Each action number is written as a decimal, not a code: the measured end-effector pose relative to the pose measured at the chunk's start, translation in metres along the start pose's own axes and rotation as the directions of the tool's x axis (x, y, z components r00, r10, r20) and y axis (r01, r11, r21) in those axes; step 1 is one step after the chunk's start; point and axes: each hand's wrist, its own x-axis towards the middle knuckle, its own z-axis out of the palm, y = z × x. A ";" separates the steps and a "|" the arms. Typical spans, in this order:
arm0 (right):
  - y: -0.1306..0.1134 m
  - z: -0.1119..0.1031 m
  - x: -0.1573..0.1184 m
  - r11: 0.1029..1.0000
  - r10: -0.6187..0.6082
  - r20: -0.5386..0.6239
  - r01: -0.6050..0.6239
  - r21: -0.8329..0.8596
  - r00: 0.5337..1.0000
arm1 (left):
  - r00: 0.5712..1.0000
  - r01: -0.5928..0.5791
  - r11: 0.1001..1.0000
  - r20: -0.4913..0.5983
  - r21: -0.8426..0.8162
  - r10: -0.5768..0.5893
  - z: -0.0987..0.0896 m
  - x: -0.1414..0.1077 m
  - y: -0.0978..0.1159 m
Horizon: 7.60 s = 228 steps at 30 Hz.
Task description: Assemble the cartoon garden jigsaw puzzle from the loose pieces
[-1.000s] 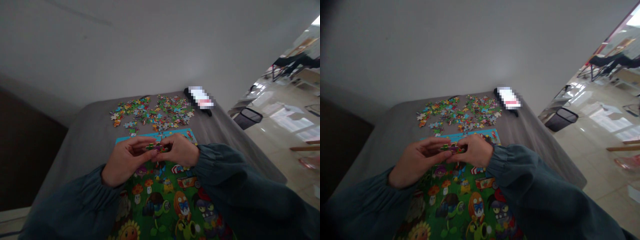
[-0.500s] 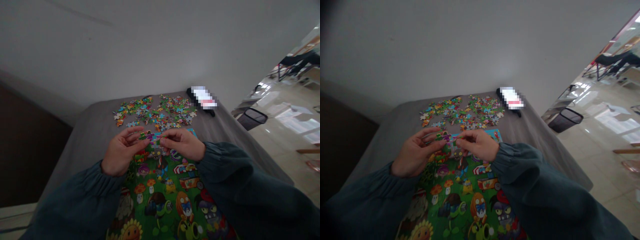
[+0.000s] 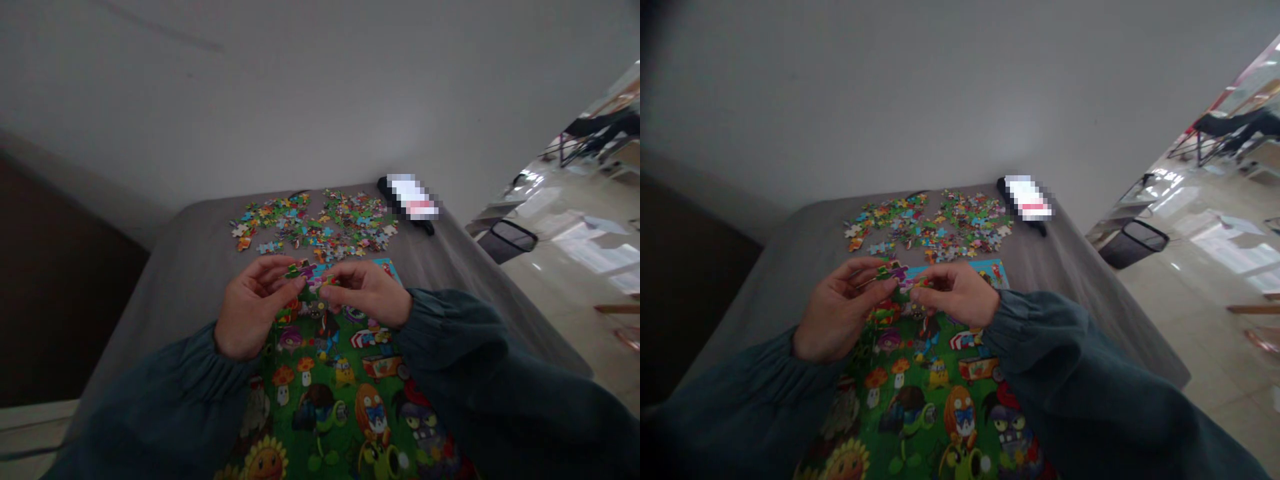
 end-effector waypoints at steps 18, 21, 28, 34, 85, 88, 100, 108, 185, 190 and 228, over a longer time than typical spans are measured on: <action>-0.003 -0.001 -0.003 0.985 -0.058 -0.073 0.045 -0.166 0.996 | 1.000 -0.015 1.000 -0.011 -0.010 0.015 0.000 0.001 -0.001; -0.001 0.001 -0.003 0.986 -0.034 -0.050 0.025 -0.165 0.998 | 1.000 -0.019 1.000 -0.014 -0.020 0.019 0.001 -0.001 -0.002; 0.001 0.002 -0.003 0.983 -0.053 -0.053 0.042 -0.180 0.997 | 1.000 -0.003 0.997 0.024 -0.071 0.005 0.001 -0.001 -0.002; -0.002 0.003 -0.002 0.962 -0.129 -0.132 0.092 -0.256 0.983 | 0.997 -0.051 0.999 0.064 -0.002 0.051 -0.002 0.001 -0.004; -0.008 -0.005 -0.009 0.663 -0.450 0.057 0.376 -0.647 0.891 | 0.979 0.017 0.979 0.196 0.201 -0.057 -0.003 0.003 0.002; -0.008 -0.005 -0.010 0.634 -0.473 0.090 0.409 -0.656 0.876 | 0.975 0.023 0.983 0.213 0.181 -0.062 -0.002 0.002 -0.001; -0.010 -0.007 -0.011 0.585 -0.493 0.235 0.519 -0.623 0.838 | 0.956 0.089 0.977 0.260 0.193 -0.139 0.003 -0.004 0.002; -0.008 -0.002 -0.013 0.608 -0.486 0.172 0.473 -0.638 0.857 | 0.956 0.069 0.978 0.266 0.198 -0.121 0.001 -0.006 0.005; -0.013 -0.005 -0.007 0.587 -0.460 0.065 0.359 -0.726 0.885 | 0.944 -0.326 0.744 0.156 0.584 0.291 -0.028 0.001 -0.001; -0.002 -0.071 0.014 0.446 -0.480 -0.131 0.114 -0.888 0.867 | 0.957 -0.291 0.769 0.157 0.569 0.245 -0.026 0.002 0.003; 0.035 -0.126 0.051 0.210 -0.365 -0.533 -0.491 -0.846 0.763 | 0.988 -0.140 0.868 0.119 0.477 0.095 -0.018 0.006 0.005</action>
